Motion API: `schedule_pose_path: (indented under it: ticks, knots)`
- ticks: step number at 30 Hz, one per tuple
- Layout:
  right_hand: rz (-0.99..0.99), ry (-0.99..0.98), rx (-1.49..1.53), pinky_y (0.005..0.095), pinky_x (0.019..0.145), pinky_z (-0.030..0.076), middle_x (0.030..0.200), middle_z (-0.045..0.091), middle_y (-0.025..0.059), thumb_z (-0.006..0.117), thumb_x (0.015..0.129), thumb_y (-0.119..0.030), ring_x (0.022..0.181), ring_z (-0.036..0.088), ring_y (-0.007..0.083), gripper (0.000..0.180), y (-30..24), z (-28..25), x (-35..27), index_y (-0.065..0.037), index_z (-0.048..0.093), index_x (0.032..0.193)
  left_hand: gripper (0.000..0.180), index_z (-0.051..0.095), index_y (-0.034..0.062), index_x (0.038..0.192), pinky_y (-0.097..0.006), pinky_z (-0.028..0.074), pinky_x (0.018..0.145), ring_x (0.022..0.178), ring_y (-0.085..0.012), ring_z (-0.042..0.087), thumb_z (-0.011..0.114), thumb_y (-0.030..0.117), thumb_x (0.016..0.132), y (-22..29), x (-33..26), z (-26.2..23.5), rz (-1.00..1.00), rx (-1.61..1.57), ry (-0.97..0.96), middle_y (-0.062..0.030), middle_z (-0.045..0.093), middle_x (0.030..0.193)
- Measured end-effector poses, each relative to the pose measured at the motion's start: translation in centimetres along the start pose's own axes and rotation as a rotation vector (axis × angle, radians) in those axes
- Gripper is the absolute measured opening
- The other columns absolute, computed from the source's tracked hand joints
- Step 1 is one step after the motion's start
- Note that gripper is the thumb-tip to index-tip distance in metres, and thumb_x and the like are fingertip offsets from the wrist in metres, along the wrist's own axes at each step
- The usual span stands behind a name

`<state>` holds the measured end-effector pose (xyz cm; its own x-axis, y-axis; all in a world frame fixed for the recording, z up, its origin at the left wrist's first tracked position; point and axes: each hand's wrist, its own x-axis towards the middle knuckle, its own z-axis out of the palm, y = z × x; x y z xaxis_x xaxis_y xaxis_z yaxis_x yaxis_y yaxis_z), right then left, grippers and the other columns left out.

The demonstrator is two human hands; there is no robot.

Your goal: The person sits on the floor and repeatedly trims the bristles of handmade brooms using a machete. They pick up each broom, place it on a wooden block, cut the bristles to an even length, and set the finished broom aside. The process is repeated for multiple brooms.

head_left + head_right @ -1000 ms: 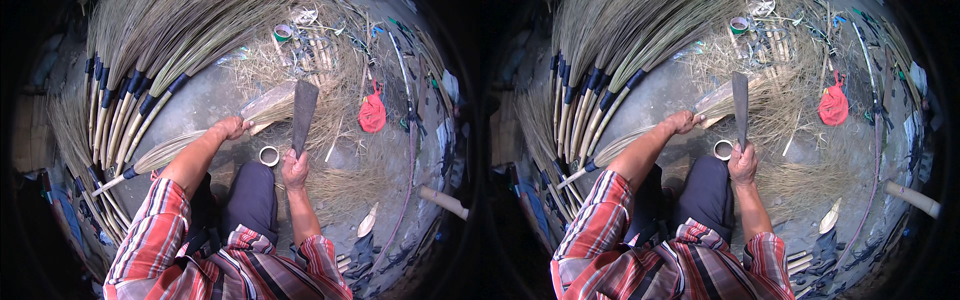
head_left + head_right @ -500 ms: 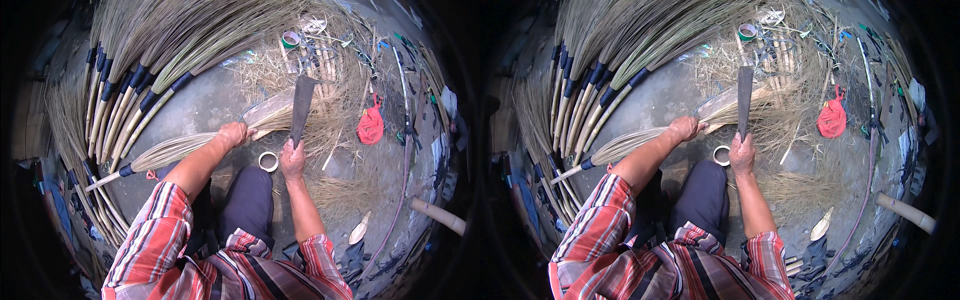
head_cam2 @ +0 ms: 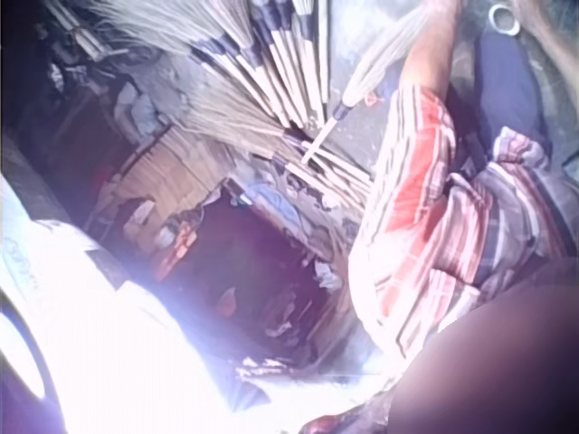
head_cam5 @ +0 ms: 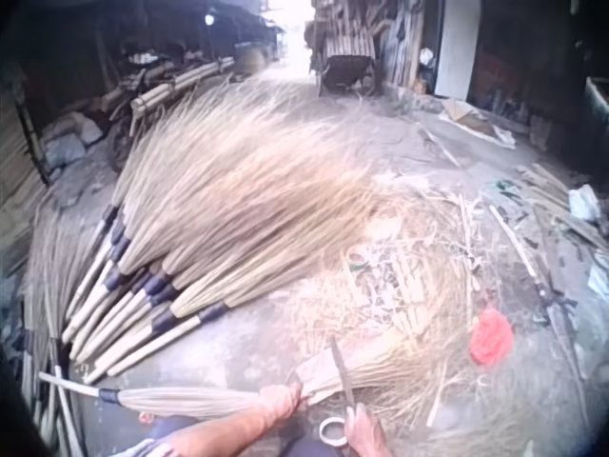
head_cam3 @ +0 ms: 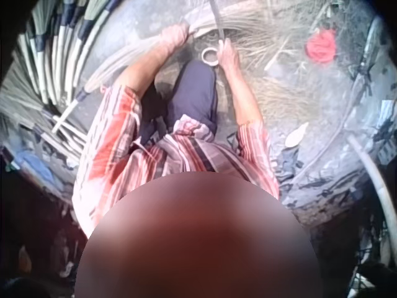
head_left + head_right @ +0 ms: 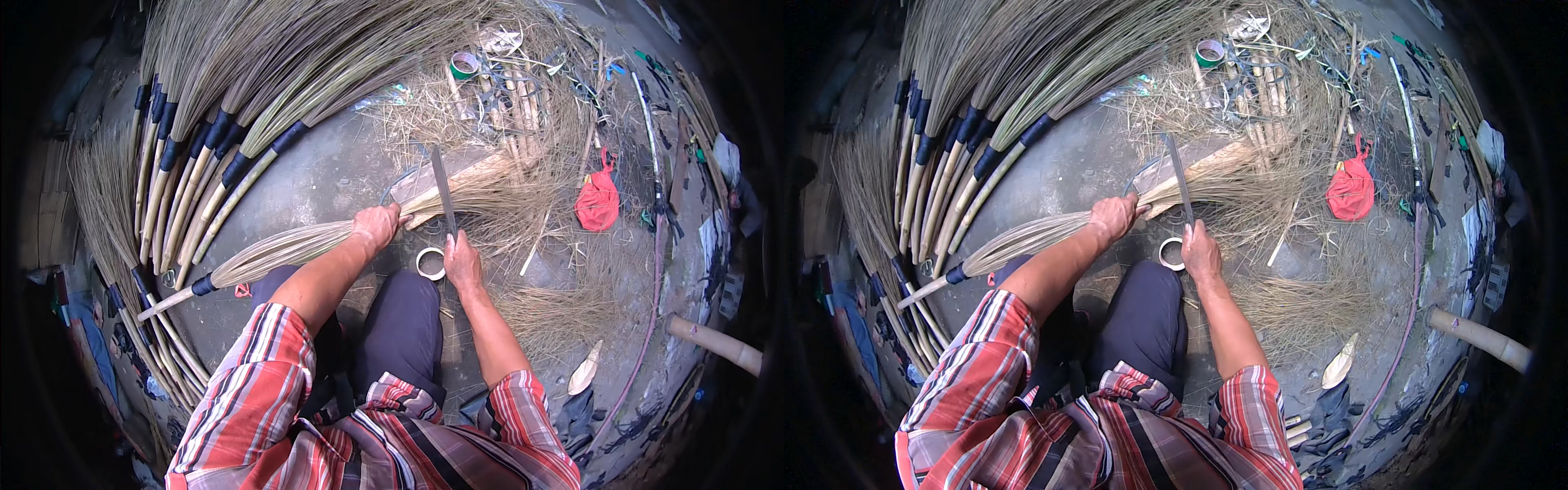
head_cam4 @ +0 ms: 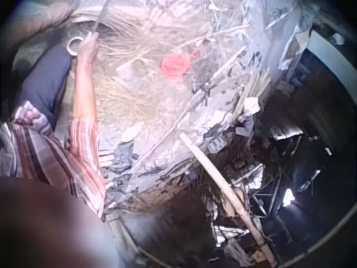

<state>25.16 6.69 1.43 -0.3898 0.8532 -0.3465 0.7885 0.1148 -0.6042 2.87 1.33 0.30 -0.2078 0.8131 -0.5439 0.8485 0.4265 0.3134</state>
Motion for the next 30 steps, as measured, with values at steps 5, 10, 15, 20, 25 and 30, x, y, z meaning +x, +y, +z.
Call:
schedule_pose_path:
  ticks: [5,10,15,20,25,30]
  knots:
    - [-0.116,0.181,0.098,0.0576,0.069,0.051,0.076,0.065,0.0282,0.053,0.106,-0.026,0.078,0.067,0.0512,0.023,0.2,-0.7,-0.3,-0.003,0.055,0.102,0.060,0.062,0.0048,0.117,-0.057,0.056,0.085,0.097,-0.0469,0.072,0.043,0.061,0.105,-0.2,0.3,0.2,0.006,0.007,0.006,-0.0279,0.074,0.097]
    - [0.069,0.059,0.193,0.0602,0.068,0.050,0.077,0.066,0.0293,0.054,0.106,-0.026,0.079,0.067,0.0518,0.024,-0.1,0.0,-0.3,-0.003,0.056,0.103,0.058,0.061,0.0055,0.115,-0.058,0.055,0.083,0.096,-0.0483,0.071,0.044,0.060,0.105,-0.3,0.3,0.4,0.003,-0.024,0.016,-0.0279,0.074,0.095]
    - [-0.006,0.053,-0.010,0.0621,0.068,0.049,0.083,0.068,0.0311,0.053,0.106,-0.031,0.079,0.067,0.0533,0.029,0.5,0.4,-0.4,-0.003,0.058,0.103,0.056,0.063,0.0059,0.114,-0.058,0.055,0.084,0.097,-0.0492,0.071,0.046,0.058,0.105,-0.1,0.4,0.5,-0.016,-0.047,0.019,-0.0284,0.073,0.098]
    - [-0.055,0.225,0.202,0.0595,0.068,0.050,0.084,0.069,0.0294,0.053,0.107,-0.030,0.082,0.067,0.0527,0.028,0.0,0.8,-0.6,-0.003,0.058,0.104,0.054,0.062,0.0059,0.115,-0.057,0.056,0.084,0.098,-0.0488,0.071,0.047,0.056,0.105,-0.2,0.2,0.3,-0.013,-0.039,0.026,-0.0279,0.073,0.097]
    - [-0.004,0.061,-0.026,0.0614,0.070,0.050,0.086,0.069,0.0305,0.051,0.107,-0.033,0.081,0.067,0.0522,0.031,-0.6,0.4,-0.1,-0.003,0.058,0.101,0.052,0.061,0.0052,0.116,-0.057,0.056,0.083,0.096,-0.0486,0.071,0.049,0.054,0.105,-0.1,0.5,0.3,-0.015,-0.047,0.058,-0.0284,0.073,0.097]
    - [-0.054,0.332,0.274,0.0608,0.067,0.049,0.079,0.068,0.0294,0.053,0.107,-0.031,0.078,0.067,0.0523,0.029,-0.5,0.3,-0.7,-0.003,0.058,0.101,0.049,0.062,0.0051,0.115,-0.057,0.056,0.083,0.096,-0.0483,0.071,0.050,0.052,0.105,-0.1,0.4,0.7,-0.034,-0.053,0.042,-0.0279,0.073,0.096]
